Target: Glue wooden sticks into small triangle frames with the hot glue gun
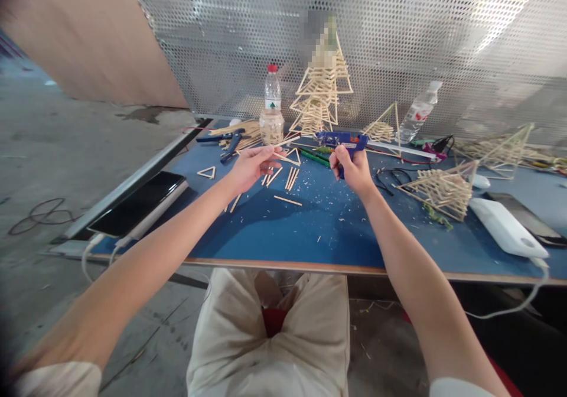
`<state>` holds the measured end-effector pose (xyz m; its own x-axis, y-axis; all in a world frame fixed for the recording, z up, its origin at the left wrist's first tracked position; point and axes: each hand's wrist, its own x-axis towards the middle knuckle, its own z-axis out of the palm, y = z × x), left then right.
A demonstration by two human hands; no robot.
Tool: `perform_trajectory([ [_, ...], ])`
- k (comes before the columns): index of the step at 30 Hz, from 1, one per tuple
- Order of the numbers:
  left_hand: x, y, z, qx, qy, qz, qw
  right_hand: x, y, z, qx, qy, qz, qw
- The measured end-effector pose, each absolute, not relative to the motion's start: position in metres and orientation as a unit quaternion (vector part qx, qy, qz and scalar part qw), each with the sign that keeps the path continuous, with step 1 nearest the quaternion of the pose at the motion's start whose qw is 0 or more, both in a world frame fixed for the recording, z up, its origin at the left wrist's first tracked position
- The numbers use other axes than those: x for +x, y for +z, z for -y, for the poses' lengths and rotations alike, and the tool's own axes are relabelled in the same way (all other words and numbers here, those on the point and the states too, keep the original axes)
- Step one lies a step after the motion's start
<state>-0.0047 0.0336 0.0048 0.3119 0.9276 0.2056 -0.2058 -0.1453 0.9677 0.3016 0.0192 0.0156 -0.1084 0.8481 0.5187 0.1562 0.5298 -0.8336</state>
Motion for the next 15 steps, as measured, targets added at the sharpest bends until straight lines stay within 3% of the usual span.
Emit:
perform_trajectory([
  [15,-0.0017,0.0065,-0.0322,0.547,0.507,-0.302,0.595,0.2965,0.0233,-0.0172,-0.331,0.331,0.681,0.563],
])
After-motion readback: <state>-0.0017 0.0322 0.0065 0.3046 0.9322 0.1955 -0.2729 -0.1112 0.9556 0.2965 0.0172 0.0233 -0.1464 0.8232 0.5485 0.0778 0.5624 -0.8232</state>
